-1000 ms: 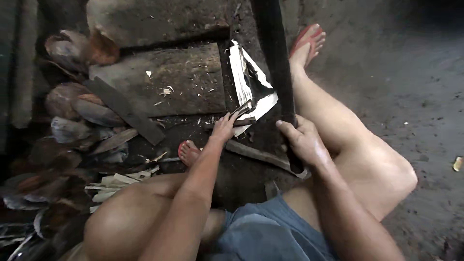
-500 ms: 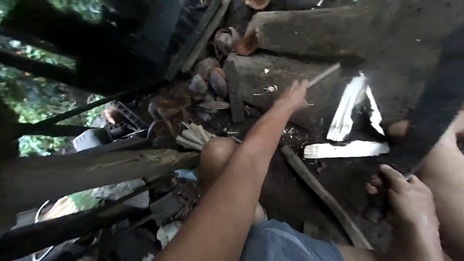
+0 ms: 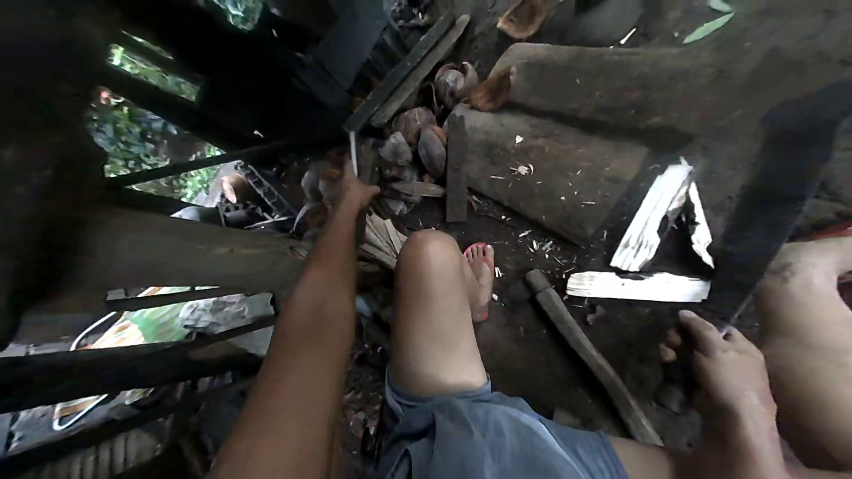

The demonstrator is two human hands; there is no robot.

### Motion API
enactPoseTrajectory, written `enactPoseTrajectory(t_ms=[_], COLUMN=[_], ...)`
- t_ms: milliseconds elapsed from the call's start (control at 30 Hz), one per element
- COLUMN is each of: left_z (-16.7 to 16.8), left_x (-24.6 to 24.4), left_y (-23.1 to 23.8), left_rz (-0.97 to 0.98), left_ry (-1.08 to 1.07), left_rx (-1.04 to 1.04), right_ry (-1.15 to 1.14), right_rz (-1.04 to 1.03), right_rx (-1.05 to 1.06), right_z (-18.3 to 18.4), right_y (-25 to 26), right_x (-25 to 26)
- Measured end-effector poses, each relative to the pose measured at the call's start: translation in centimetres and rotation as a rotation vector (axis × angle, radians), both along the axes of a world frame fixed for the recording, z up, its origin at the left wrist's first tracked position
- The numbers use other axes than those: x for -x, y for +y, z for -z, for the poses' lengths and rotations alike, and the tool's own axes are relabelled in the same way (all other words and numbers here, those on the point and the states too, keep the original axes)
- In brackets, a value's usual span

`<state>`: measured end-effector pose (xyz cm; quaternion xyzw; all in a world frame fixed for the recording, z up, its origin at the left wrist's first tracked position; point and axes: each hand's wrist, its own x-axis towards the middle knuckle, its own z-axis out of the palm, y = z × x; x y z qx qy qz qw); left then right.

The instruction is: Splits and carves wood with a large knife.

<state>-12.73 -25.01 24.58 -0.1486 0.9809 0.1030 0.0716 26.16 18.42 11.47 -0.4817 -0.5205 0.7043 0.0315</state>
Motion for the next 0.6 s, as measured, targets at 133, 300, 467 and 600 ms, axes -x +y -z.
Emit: enactPoseTrajectory(t_ms=[133,300,467,600], left_z=[-0.2,2.8,8.1,12.5], left_x=[-4.3,-10.2,-12.5,-11.4], left_y=[-2.8,-1.2,-0.4,-2.2], left_rz=[-0.124,-0.121,-0.17,-0.248], left_ry=[0.112,0.121,-0.038,-0.063], left_rx=[-0.097,-0.293,-0.392,-0.49], right_ry=[0.031,0.012,-0.03,-0.114], right_rz=[0.001,-0.043,-0.046,-0.068], right_rx=[-0.002,-0.105,-0.174,-0.223], right_z=[0.2,0.1,-0.1,0.9], right_y=[0.4,0.7,-0.6,-2.2], right_x=[0.0,-0.6,-1.7,-1.6])
